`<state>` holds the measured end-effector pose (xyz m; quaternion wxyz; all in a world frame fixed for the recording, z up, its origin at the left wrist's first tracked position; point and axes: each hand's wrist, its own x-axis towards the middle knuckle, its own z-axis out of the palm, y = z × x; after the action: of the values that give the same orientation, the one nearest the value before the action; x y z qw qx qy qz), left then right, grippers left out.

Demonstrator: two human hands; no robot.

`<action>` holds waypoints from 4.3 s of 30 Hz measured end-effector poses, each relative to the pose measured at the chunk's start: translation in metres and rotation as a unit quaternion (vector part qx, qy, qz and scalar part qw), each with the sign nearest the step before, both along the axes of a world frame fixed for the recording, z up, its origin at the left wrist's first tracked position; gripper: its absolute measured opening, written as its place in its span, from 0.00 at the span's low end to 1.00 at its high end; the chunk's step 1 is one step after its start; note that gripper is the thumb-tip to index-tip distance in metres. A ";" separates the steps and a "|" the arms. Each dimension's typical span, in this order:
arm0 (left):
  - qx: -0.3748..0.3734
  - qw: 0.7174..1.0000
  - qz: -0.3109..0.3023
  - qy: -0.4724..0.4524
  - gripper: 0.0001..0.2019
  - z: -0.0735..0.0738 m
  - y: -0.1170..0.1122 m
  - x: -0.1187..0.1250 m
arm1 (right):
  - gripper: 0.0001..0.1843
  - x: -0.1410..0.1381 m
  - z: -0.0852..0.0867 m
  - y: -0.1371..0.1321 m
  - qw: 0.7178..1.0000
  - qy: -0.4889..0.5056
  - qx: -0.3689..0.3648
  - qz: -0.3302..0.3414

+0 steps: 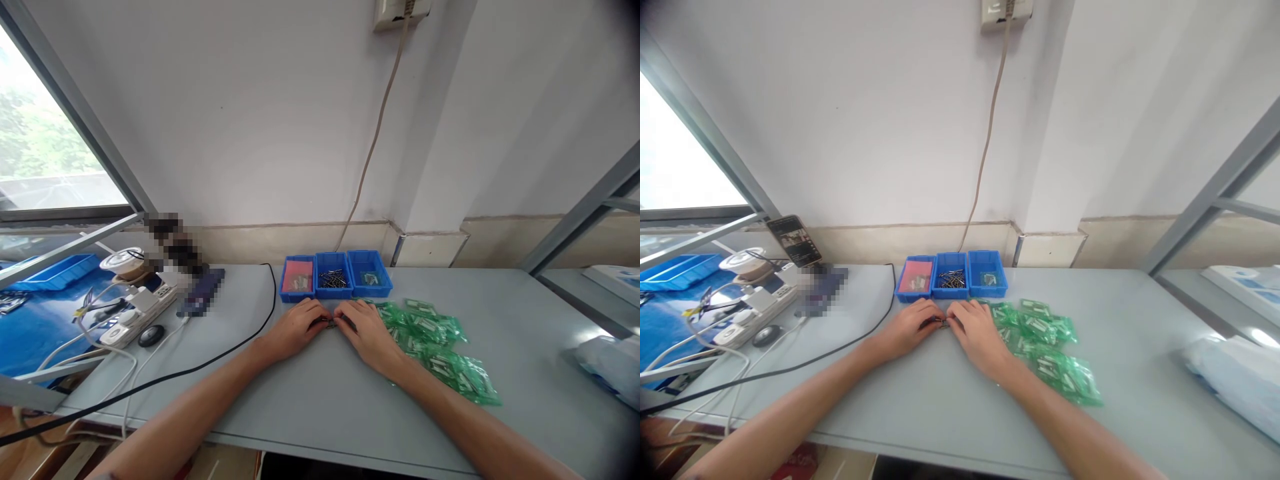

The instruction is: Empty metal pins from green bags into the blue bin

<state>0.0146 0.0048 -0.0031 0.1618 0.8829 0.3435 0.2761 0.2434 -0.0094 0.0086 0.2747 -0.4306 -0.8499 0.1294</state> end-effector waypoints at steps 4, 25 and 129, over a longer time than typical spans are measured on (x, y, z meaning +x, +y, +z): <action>-0.005 1.000 0.007 -0.013 0.07 0.003 -0.001 0.004 | 0.08 -0.001 0.000 0.000 1.000 0.014 0.013 0.006; -0.120 0.980 0.069 -0.146 0.07 0.005 0.000 0.007 | 0.08 -0.002 -0.008 0.004 0.998 -0.038 0.048 -0.022; -0.376 0.882 0.049 -0.280 0.23 -0.001 0.009 0.004 | 0.12 -0.006 0.004 0.006 0.981 0.149 -0.121 0.000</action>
<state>0.0190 0.0137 -0.0042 0.5577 0.6234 0.4047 0.3696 0.2379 -0.0036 0.0129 0.3439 -0.4363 -0.7776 0.2945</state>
